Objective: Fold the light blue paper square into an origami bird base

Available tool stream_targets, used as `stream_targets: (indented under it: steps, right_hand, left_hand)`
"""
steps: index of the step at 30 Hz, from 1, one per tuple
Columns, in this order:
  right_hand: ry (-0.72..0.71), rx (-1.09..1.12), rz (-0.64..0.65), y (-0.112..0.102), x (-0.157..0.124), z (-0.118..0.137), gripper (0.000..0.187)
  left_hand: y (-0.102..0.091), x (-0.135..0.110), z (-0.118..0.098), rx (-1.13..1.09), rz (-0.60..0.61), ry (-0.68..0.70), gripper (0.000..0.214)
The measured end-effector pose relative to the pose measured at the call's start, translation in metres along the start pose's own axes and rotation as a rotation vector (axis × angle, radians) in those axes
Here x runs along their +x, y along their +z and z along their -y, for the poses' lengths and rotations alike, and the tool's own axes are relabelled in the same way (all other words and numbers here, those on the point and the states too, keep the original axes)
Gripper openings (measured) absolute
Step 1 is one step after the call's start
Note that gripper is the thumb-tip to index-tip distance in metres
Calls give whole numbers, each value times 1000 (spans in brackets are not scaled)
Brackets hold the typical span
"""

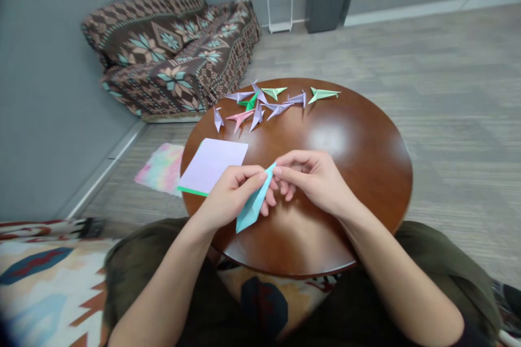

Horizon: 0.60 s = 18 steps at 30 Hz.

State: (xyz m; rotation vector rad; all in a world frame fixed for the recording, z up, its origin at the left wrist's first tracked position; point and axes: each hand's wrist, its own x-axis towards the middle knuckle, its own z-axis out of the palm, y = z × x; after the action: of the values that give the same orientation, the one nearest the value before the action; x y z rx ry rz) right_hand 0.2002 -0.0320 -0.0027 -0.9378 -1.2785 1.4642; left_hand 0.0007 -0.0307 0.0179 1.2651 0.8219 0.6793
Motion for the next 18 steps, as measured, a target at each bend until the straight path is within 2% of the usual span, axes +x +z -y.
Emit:
stream_targets:
  steps: [4, 13, 18]
  right_hand:
    - [-8, -35, 1, -2, 0, 3, 21]
    - [-35, -122, 28, -4, -1, 4, 17]
    - [-39, -163, 21, -5, -2, 2, 20]
  left_hand:
    - [-2, -2, 0, 88, -25, -13, 30]
    - [-6, -5, -3, 226, 58, -20, 31]
    - [-7, -5, -3, 323, 32, 10, 31]
